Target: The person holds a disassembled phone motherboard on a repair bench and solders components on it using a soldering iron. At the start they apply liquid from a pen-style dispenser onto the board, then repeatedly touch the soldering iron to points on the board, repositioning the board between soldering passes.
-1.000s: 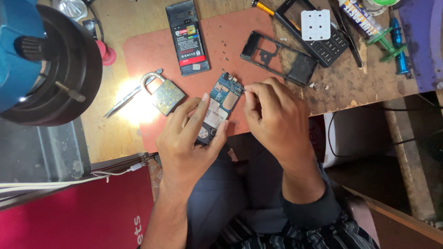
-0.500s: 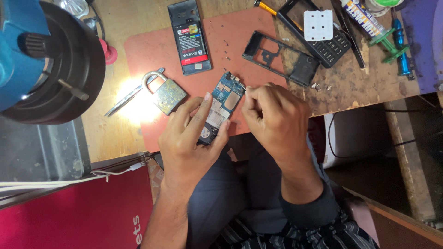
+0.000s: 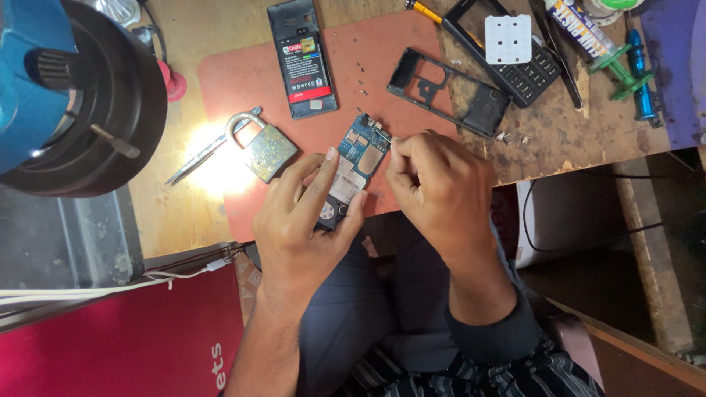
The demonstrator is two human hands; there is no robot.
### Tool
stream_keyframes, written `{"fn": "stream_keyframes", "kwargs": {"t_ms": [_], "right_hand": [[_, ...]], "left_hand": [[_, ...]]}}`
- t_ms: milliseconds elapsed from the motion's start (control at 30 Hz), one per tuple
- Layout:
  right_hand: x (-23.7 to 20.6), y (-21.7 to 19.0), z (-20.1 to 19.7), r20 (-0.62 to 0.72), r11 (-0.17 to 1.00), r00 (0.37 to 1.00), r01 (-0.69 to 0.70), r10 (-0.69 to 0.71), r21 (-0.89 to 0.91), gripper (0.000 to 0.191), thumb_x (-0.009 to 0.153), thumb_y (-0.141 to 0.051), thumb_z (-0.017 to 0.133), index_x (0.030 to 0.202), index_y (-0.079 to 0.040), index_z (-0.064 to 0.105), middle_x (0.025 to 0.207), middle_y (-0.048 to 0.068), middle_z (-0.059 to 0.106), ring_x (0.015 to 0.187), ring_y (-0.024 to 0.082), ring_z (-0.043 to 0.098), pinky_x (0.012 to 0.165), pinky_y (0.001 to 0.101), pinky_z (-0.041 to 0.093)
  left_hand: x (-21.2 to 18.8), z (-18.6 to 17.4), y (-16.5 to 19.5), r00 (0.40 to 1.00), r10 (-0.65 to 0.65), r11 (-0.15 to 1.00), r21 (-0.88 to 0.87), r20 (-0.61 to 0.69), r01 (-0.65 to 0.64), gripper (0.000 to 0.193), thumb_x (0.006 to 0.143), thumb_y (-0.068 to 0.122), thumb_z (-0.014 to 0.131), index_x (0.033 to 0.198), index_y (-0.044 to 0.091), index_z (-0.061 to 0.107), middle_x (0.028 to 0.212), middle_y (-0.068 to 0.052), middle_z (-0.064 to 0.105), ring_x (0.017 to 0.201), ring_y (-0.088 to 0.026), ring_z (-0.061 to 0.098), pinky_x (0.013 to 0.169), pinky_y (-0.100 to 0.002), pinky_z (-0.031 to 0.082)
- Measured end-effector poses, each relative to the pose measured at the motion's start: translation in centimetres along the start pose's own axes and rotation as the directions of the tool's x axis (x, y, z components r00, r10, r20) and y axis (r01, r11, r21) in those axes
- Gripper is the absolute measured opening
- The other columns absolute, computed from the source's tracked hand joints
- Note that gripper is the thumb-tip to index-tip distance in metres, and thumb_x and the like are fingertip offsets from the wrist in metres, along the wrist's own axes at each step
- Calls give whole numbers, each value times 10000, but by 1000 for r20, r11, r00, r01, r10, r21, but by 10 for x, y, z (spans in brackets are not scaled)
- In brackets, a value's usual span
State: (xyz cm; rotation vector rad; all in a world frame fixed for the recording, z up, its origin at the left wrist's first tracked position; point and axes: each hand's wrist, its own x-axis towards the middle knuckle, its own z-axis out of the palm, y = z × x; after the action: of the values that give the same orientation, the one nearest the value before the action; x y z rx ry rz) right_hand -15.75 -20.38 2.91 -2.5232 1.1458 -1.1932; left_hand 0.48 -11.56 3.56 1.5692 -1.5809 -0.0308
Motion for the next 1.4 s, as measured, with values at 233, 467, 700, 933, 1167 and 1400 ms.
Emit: {"fn": "stream_keyframes", "kwargs": {"t_ms": [233,467,700,933,1167,1400], "right_hand": [[-2,-1,1,-1,1000,1000,-11,11,9,218,949,-11,782,895,-57,576,763,68,634,686,255,657,584,384,480],[-2,-1,-1,5,1000,1000,-18,18,16,200,920,1,785,915,-57,593,787,67,646,701,251,661,595,378,485],[-2,1,0,-2,997,999,-38,38,63,189,906,10,785,934,-51,608,774,60,646,680,229,661,587,367,491],[-3,1,2,5,998,999,-38,37,49,204,918,7,792,916,-56,598,762,59,642,675,235,656,589,376,487],[-3,0,1,-10,1000,1000,-16,17,27,174,931,5,777,975,-53,619,816,58,664,716,237,676,610,371,499],[-4,-1,3,-2,998,998,-59,59,36,211,931,-6,799,915,-58,596,762,52,639,666,233,655,577,374,479]], "left_hand": [[-1,-2,1,1000,0,1000,-5,5,0,491,836,119,881,1270,2,684,1184,-123,678,979,-280,700,855,-364,593],[-1,0,1,1000,2,1000,-4,1,-2,487,839,119,882,1268,2,684,1184,-121,677,978,-278,700,856,-361,596],[-1,0,0,1000,-2,1000,-3,2,2,487,835,118,883,1264,0,685,1183,-121,677,980,-278,697,856,-362,595],[-1,-1,0,1000,-2,1000,2,6,2,490,832,122,887,1263,5,685,1182,-117,676,980,-278,695,857,-364,593],[-1,-1,0,1000,0,1000,5,7,0,494,833,127,890,1267,7,686,1186,-115,679,973,-275,693,852,-361,594],[-2,-2,0,1000,0,1000,3,11,0,497,835,125,889,1272,5,684,1195,-120,675,985,-277,694,864,-363,594]]}}
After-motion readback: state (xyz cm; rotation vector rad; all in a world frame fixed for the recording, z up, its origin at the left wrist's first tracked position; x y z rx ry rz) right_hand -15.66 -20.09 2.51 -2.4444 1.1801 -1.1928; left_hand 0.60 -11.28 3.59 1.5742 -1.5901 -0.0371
